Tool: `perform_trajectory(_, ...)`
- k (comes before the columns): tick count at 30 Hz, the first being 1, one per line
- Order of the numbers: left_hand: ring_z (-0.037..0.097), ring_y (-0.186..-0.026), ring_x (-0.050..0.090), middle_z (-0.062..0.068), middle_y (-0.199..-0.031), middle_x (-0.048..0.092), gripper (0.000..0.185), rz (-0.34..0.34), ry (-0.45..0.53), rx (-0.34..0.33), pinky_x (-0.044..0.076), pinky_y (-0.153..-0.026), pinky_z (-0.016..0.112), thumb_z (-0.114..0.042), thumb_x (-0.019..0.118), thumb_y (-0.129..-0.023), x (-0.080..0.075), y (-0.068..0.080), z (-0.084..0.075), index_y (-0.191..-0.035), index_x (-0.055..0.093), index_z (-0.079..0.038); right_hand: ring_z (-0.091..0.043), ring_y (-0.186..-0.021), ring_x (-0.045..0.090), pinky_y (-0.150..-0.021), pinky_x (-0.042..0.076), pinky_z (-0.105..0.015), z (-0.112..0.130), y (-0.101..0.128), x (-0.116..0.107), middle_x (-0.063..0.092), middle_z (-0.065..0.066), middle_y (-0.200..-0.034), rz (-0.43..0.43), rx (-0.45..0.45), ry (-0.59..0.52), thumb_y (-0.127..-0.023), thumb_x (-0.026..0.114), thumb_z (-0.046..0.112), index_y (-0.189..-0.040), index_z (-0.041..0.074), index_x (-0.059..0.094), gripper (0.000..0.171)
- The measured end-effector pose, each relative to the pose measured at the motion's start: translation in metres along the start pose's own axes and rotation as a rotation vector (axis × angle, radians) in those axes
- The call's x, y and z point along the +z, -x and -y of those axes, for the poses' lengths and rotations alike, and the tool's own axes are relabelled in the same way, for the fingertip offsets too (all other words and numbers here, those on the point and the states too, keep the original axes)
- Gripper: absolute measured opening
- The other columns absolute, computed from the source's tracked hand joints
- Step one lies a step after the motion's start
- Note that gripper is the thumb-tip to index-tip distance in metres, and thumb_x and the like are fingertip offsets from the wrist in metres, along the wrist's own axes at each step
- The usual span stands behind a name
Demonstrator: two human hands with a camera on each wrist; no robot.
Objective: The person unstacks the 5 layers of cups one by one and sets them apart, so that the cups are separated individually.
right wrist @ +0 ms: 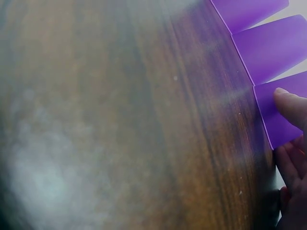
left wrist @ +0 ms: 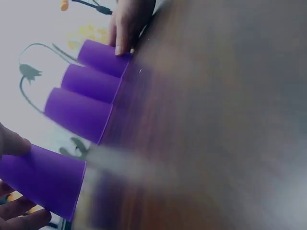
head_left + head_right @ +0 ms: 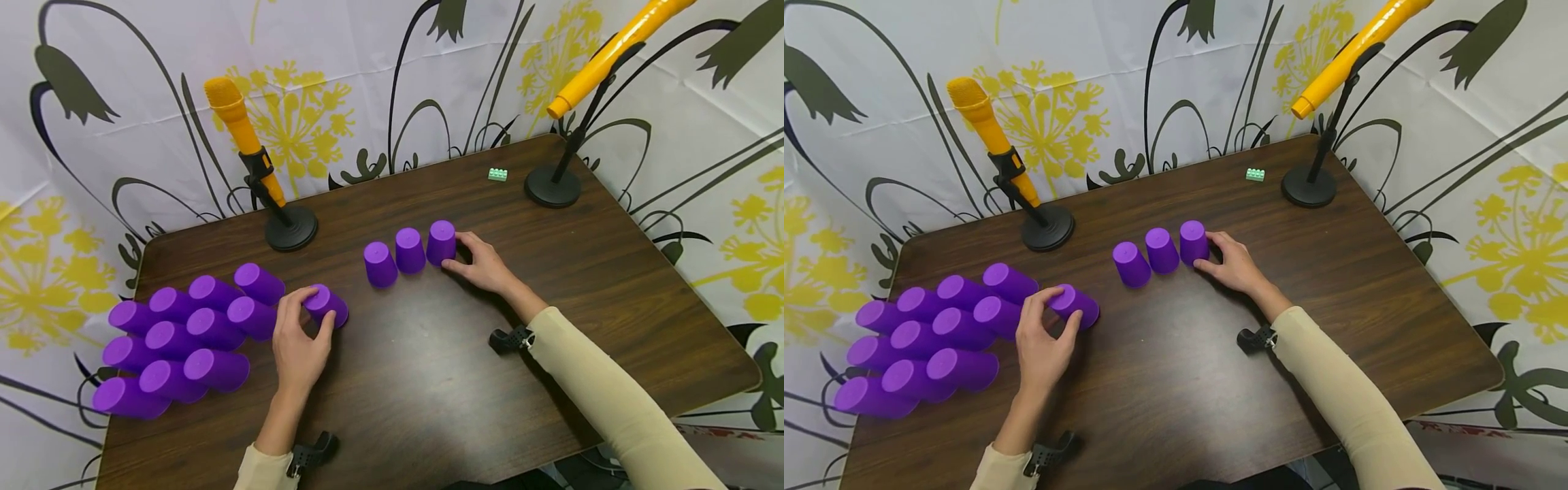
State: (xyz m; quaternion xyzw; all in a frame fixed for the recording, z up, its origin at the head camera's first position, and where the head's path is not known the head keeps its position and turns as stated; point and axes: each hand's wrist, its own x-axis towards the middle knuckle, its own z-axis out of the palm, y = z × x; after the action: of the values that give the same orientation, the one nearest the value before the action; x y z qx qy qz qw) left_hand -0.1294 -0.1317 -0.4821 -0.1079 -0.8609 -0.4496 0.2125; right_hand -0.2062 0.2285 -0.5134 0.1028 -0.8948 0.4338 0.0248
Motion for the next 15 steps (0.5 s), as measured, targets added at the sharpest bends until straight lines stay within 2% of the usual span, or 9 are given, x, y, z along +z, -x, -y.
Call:
perform_trajectory(3,0.014,-0.113,0.055,0.003,-0.126,0.057,0.046,-0.035,-0.053,-0.025,0.053,-0.086,0.028,-0.006,0.078,-0.081,-0.023,0.016,0.000,-0.124,0.062,-0.010,-0.032,-0.128,0.048,-0.108,0.036,-0.048,0.000,0.000,0.000,0.054,-0.016,-0.134,-0.002,-0.002,-0.003,-0.088,0.075,0.024,-0.138,0.001,0.051,0.060)
perform_trajectory(8,0.015,-0.108,0.057,0.006,-0.122,0.060,0.046,-0.149,-0.197,-0.077,0.047,-0.083,0.012,-0.010,0.080,-0.079,-0.056,0.036,0.006,-0.122,0.065,-0.009,-0.032,-0.128,0.049,-0.107,0.036,-0.047,0.000,0.000,0.000,0.055,-0.016,-0.133,-0.001,0.000,-0.001,-0.088,0.075,0.025,-0.138,0.002,0.051,0.060)
perform_trajectory(12,0.019,-0.103,0.058,0.010,-0.119,0.061,0.046,-0.234,-0.290,-0.108,0.043,-0.078,0.007,-0.011,0.080,-0.077,-0.070,0.045,0.013,-0.120,0.066,-0.008,-0.032,-0.128,0.048,-0.107,0.036,-0.048,0.001,0.000,0.000,0.055,-0.016,-0.134,0.001,0.005,0.006,-0.088,0.075,0.026,-0.139,0.002,0.051,0.061)
perform_trajectory(15,0.022,-0.104,0.059,0.012,-0.118,0.061,0.044,-0.273,-0.332,-0.115,0.042,-0.077,0.006,-0.011,0.079,-0.077,-0.076,0.048,0.015,-0.119,0.066,-0.007,-0.032,-0.129,0.048,-0.108,0.035,-0.048,0.001,0.000,0.000,0.054,-0.016,-0.134,0.001,0.005,0.009,-0.088,0.075,0.026,-0.139,0.002,0.050,0.061)
